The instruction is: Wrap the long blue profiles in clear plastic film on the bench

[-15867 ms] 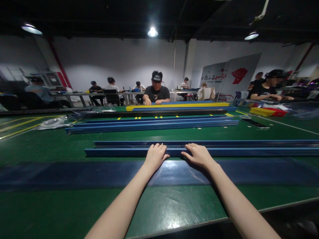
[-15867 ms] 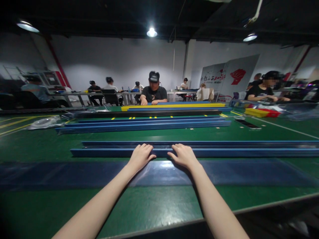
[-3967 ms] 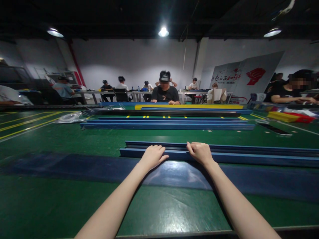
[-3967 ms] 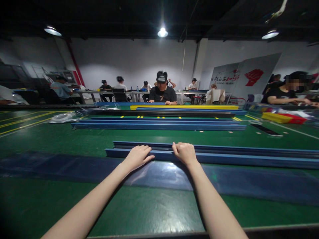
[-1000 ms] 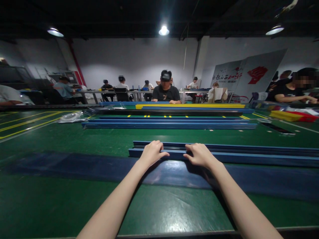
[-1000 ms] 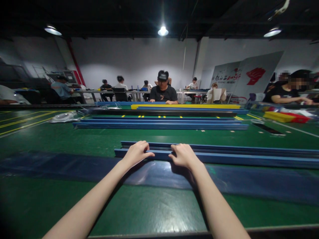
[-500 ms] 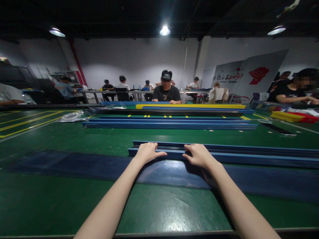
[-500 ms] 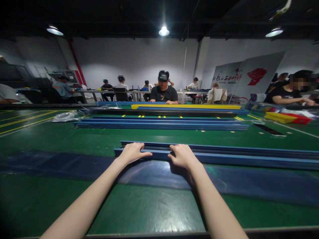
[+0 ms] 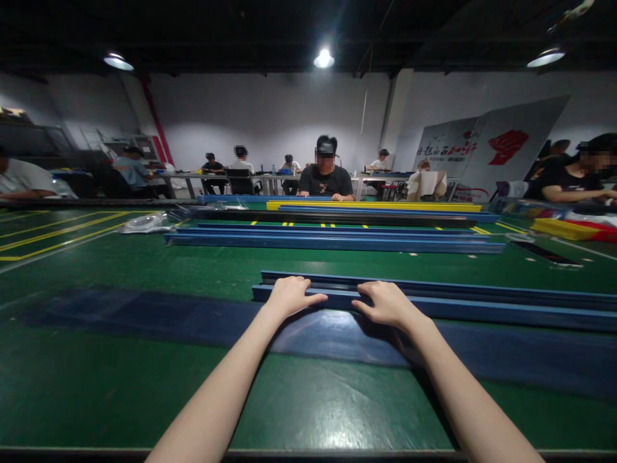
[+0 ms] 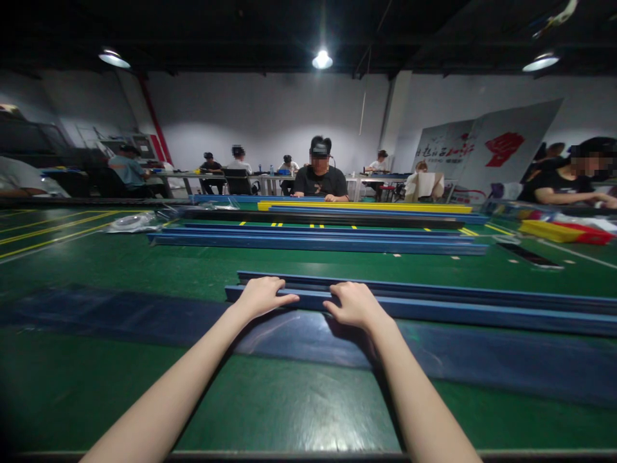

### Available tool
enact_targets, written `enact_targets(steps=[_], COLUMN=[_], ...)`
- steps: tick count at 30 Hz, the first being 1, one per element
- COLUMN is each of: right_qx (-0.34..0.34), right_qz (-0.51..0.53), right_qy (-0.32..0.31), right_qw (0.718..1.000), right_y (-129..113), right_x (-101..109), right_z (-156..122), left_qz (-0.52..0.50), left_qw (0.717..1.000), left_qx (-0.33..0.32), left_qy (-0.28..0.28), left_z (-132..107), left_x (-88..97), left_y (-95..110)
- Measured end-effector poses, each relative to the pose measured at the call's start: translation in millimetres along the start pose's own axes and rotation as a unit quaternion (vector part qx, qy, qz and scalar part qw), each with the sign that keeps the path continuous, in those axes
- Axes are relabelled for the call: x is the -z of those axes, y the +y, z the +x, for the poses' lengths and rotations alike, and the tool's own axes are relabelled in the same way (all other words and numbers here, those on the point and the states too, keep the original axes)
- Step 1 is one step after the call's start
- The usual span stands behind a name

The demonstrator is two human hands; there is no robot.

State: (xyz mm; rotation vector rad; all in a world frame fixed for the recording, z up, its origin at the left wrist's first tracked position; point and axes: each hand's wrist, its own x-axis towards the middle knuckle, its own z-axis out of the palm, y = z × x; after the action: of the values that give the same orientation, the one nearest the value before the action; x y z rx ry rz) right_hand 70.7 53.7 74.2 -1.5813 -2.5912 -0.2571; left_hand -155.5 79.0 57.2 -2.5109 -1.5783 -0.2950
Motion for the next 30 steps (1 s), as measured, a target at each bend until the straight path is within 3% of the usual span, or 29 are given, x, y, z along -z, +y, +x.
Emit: enact_targets(steps=[10, 30], right_qx=[0.016, 0.013], right_qz=[0.026, 0.031], right_qy=[0.006, 0.001], right_qw=[1.0, 0.999], right_y=[-5.5, -3.5], right_x=[-7.1, -9.4], right_z=[3.5, 4.9], left_qz=[-0.003, 0.006], left_qw=[1.0, 1.0], left_qx=[-0.015, -0.014], left_qy=[0.025, 0.023], left_z=[-0.8, -2.0], left_x=[-4.7, -1.0], left_y=[-0.5, 1.9])
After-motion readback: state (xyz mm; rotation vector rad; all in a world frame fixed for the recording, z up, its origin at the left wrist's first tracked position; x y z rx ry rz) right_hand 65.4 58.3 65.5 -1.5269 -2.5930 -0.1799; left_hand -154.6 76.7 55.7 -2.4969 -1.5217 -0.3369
